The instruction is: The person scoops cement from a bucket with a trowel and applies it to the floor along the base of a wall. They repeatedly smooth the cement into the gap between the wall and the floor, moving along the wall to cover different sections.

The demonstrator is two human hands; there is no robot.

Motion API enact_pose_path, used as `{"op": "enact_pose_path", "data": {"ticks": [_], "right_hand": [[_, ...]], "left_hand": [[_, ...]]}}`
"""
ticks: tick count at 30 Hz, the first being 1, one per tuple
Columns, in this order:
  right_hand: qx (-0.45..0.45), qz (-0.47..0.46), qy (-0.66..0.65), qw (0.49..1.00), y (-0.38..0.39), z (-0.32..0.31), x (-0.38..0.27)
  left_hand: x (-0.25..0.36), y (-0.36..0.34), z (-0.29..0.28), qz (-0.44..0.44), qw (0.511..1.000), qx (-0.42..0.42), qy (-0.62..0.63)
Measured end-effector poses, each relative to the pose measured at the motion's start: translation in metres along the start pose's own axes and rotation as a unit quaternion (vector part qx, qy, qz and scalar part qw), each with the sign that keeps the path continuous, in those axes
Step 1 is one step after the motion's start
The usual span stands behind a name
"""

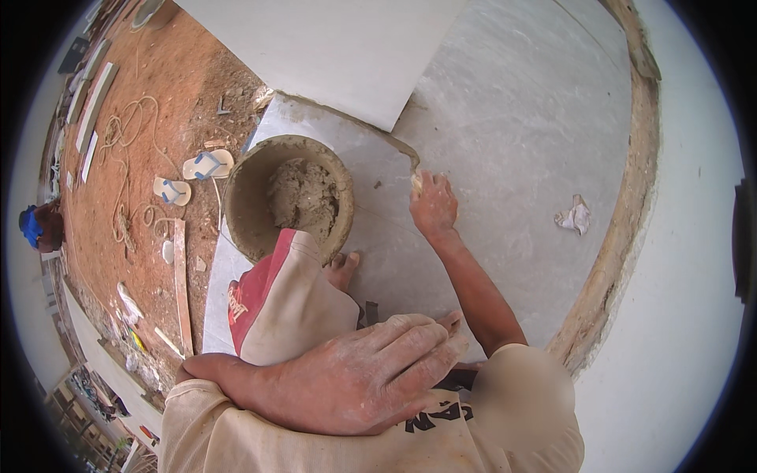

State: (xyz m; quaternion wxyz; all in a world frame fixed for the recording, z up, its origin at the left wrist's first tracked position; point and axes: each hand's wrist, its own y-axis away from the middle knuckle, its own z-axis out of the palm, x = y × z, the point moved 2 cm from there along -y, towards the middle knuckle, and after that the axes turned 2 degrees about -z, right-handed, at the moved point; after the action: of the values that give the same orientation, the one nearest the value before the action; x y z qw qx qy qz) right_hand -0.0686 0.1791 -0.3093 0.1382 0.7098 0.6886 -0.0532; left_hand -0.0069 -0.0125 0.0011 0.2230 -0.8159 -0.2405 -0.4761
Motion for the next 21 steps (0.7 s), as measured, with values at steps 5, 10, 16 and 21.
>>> {"op": "enact_pose_path", "data": {"ticks": [5,10,16,21], "right_hand": [[0.018,-0.001,-0.021,1.0,0.006,-0.01,-0.003],[0.025,-0.054,-0.067,0.996,0.008,-0.021,0.008],[-0.061,-0.034,-0.059,0.996,0.018,-0.034,0.054],[-0.143,0.012,-0.111,0.983,0.011,-0.043,0.101]], "left_hand": [[-0.001,0.0,0.0,-0.003,1.0,-0.002,0.003],[-0.001,0.0,-0.004,-0.004,1.0,-0.005,-0.006],[0.001,-0.001,-0.008,-0.022,1.0,-0.013,-0.009],[0.003,-0.004,-0.01,-0.039,0.998,-0.038,-0.03]]}}
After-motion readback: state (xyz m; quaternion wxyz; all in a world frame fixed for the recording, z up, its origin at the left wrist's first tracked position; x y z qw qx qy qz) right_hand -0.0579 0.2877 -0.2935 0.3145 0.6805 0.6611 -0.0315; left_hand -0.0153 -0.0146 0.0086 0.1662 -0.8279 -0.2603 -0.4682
